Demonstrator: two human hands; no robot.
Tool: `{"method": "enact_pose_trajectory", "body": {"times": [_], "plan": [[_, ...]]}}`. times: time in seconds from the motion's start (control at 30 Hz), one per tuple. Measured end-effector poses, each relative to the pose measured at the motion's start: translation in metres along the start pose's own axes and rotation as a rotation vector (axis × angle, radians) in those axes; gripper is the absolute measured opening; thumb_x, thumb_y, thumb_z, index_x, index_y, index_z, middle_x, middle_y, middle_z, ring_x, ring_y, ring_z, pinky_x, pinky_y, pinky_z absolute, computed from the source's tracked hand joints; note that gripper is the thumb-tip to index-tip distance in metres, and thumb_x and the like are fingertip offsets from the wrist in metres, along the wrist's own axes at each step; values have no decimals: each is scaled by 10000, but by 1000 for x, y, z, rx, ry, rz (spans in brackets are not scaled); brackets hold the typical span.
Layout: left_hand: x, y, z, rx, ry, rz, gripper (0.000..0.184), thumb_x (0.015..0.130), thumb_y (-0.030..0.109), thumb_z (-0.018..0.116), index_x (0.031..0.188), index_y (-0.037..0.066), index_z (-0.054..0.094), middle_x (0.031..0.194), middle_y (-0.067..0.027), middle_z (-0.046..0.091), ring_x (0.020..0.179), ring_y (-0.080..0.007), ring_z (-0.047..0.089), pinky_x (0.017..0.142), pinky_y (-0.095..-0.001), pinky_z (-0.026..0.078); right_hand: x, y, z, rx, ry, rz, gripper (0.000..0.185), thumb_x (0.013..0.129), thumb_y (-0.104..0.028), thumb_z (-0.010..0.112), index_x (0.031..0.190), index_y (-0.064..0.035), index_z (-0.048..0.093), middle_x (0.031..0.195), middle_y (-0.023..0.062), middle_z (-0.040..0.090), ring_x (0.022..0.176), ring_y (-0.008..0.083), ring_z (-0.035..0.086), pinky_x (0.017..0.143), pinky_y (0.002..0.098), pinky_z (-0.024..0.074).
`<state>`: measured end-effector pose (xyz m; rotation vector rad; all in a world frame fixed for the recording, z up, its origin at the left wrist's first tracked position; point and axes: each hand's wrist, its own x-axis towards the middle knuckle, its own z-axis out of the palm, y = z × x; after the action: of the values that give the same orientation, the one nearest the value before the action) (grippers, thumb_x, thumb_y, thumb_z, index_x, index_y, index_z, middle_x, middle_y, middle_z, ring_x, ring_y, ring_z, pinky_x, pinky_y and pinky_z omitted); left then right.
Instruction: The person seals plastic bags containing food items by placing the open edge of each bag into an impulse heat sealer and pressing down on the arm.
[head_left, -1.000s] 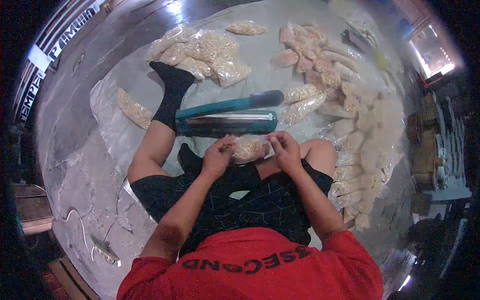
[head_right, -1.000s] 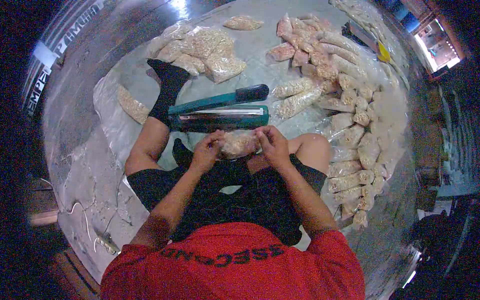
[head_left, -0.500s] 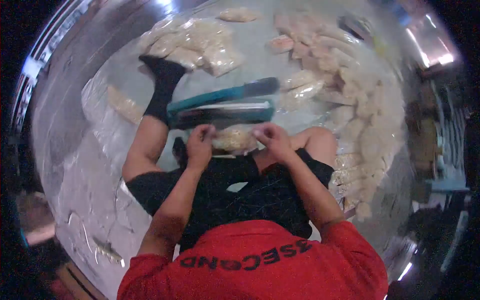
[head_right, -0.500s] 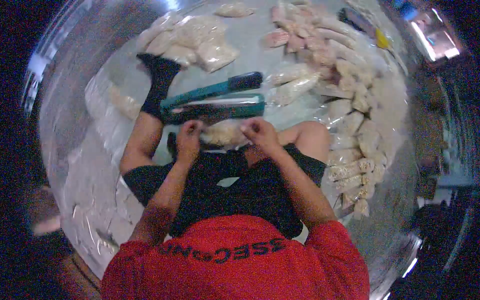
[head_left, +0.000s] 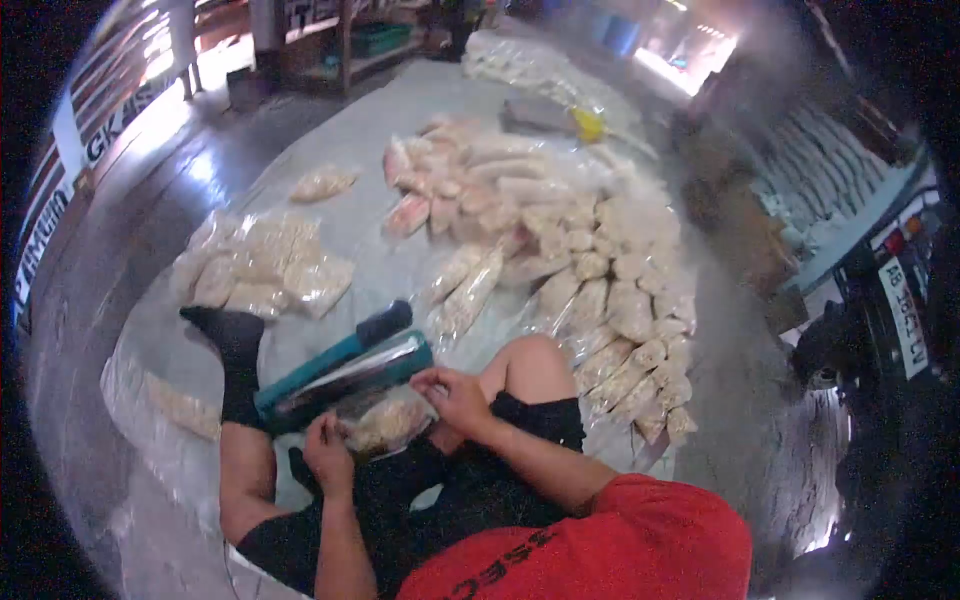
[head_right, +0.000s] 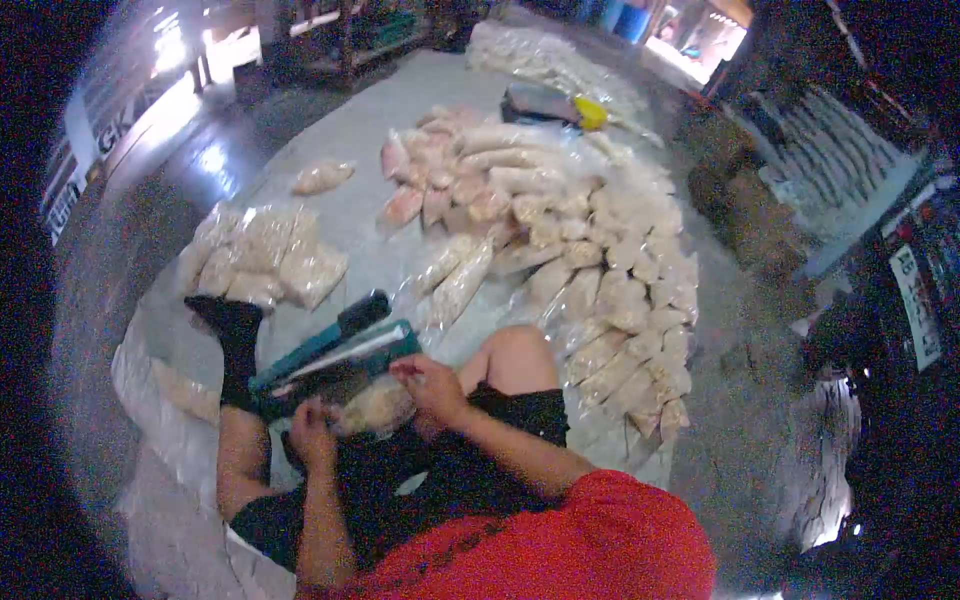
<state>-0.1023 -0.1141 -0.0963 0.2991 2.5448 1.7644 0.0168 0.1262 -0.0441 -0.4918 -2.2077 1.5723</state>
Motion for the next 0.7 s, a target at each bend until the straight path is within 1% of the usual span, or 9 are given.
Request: {"method": "enact_pose_trajectory", "body": {"times": [0.03,0.1,0.17,0.27,0.33,0.43,0.63,0.67,0.7], "plan": [[-7,35,-9,34,-49,-39,225,991,229,643,1038,15,694,942,-111,704,764,-173,655,742,-332,521,0,0,6,-14,22,-20,188,932,-176,704,1086,-71,725,1103,87,729,1067,215,682,953,343,523],[-12,46,-4,8,0,39,227,991,226,644,1029,7,692,924,-98,700,770,-169,655,741,-333,522,-2,2,23,448,134,-20,199,942,-142,709,1066,12,688,1020,101,715,983,167,669,911,312,532],[-10,44,-7,0,51,95,228,992,222,645,1020,0,689,907,-85,696,776,-165,656,741,-333,523,4,28,22,350,18,73,204,942,-159,720,1062,-1,672,962,80,708,930,155,669,864,304,545],[-5,33,-13,-369,71,-85,221,993,212,649,977,-6,684,870,-51,674,760,-150,643,715,-321,531,10,19,12,313,-8,179,270,894,-268,778,976,-22,706,844,47,719,766,118,645,720,294,528],[-2,34,-21,-114,58,-119,203,991,199,654,970,-2,672,839,-28,651,724,-135,629,686,-303,541,10,24,14,310,-7,188,276,890,-279,780,968,-24,710,844,47,720,759,116,643,715,289,525],[0,18,-20,-331,-28,-212,181,987,184,651,996,3,666,824,-23,645,700,-138,622,677,-301,542,11,19,15,158,3,199,253,887,-267,782,944,-30,717,833,51,719,736,114,638,708,283,526],[6,40,-27,16,-9,-59,177,984,166,626,1018,2,682,820,-80,672,727,-156,645,693,-310,518,23,48,20,318,99,134,166,926,-181,730,902,-22,689,891,62,723,784,137,654,773,301,551],[10,23,-22,-9,-3,-111,199,981,187,620,1002,4,694,857,-92,701,750,-170,658,701,-310,514,23,28,17,476,45,228,163,952,-170,700,915,-13,679,884,72,723,795,155,667,763,303,557],[10,36,-28,26,-23,-114,236,979,227,628,1007,4,700,876,-104,713,744,-180,674,677,-320,516,28,16,11,309,-30,297,194,963,-200,697,926,-11,674,840,70,710,813,161,680,759,306,562]]}}
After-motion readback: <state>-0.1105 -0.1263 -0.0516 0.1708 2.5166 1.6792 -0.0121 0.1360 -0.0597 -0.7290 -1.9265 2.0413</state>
